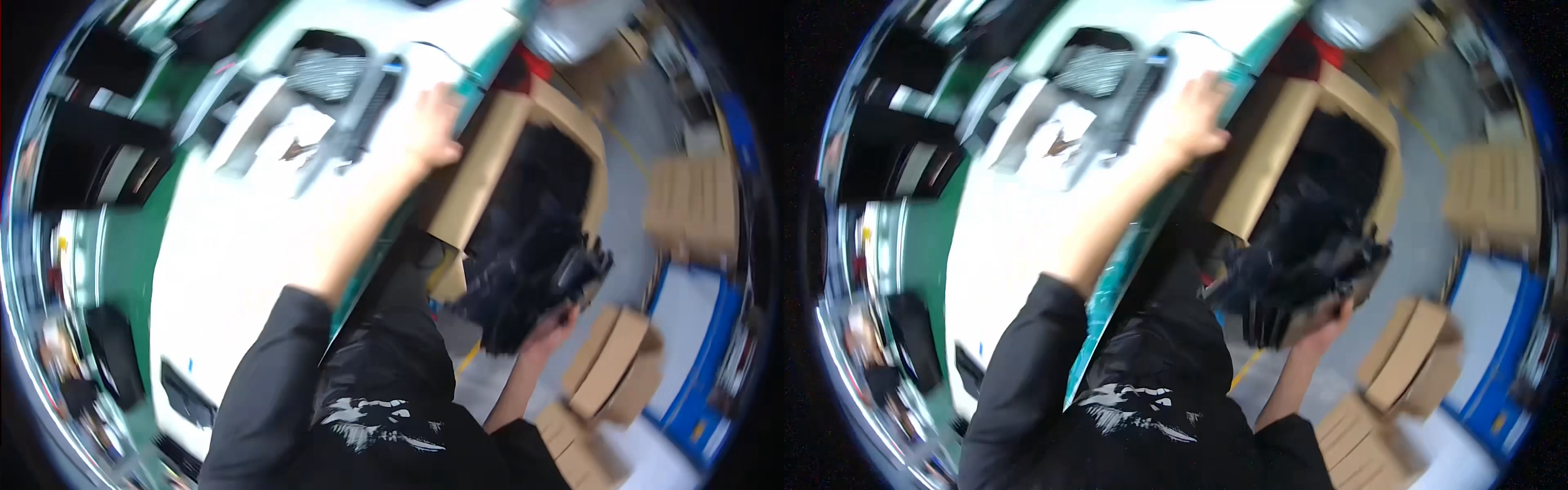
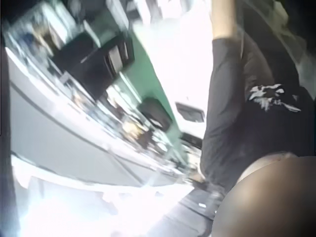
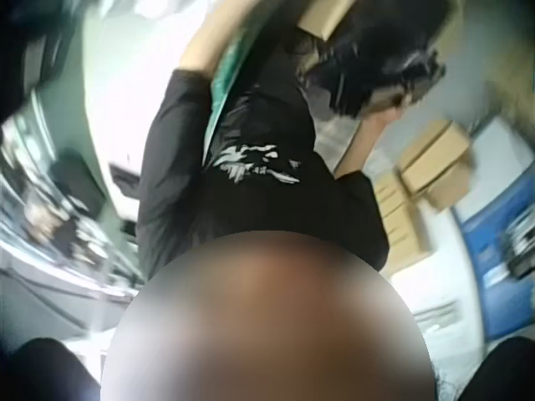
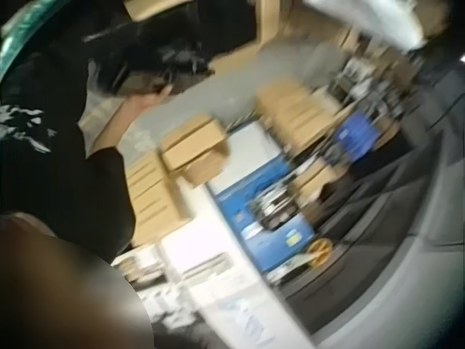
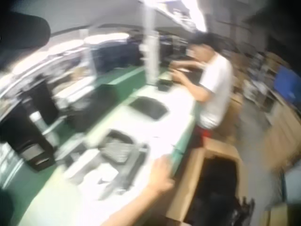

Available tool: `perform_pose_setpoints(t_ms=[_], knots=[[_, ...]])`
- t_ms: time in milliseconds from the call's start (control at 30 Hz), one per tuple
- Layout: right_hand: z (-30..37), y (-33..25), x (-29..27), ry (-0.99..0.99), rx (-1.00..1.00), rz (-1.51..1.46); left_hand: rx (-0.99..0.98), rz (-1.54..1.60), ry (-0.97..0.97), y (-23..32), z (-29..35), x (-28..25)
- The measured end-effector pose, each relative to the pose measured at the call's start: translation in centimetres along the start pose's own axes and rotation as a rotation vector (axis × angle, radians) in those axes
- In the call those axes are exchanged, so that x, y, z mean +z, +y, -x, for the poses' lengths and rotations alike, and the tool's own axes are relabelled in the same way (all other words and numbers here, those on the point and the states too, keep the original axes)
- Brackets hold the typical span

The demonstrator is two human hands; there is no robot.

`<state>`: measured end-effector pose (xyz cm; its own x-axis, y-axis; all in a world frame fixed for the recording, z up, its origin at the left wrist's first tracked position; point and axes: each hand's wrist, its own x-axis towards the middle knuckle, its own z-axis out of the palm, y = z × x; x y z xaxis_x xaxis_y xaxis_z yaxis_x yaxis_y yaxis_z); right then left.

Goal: Assembling internal components and screwing together the plastic casing of an electronic device on a production line.

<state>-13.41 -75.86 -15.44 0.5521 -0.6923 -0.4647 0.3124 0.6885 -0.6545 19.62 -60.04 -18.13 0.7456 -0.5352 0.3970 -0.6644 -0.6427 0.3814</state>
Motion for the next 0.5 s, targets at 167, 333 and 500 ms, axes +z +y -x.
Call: perform_pose_setpoints(t_ms=[167, 333, 500], knots=[[0.9, 5.4, 6.0, -0.342, 0.173, 0.293, -0.011, 0.338, 0.039, 4.9, 4.6, -2.6], [5.9, 9.9, 10.7, -0.7, 0.632, 0.211, -0.34, 1.084, -0.004, 3.7, 20.9, -16.7], [10.0, 16.3, 14.2, -1.058, 1.094, 0.234, -0.928, 1.904, 0.682, 1.2, 39.1, -24.8]])
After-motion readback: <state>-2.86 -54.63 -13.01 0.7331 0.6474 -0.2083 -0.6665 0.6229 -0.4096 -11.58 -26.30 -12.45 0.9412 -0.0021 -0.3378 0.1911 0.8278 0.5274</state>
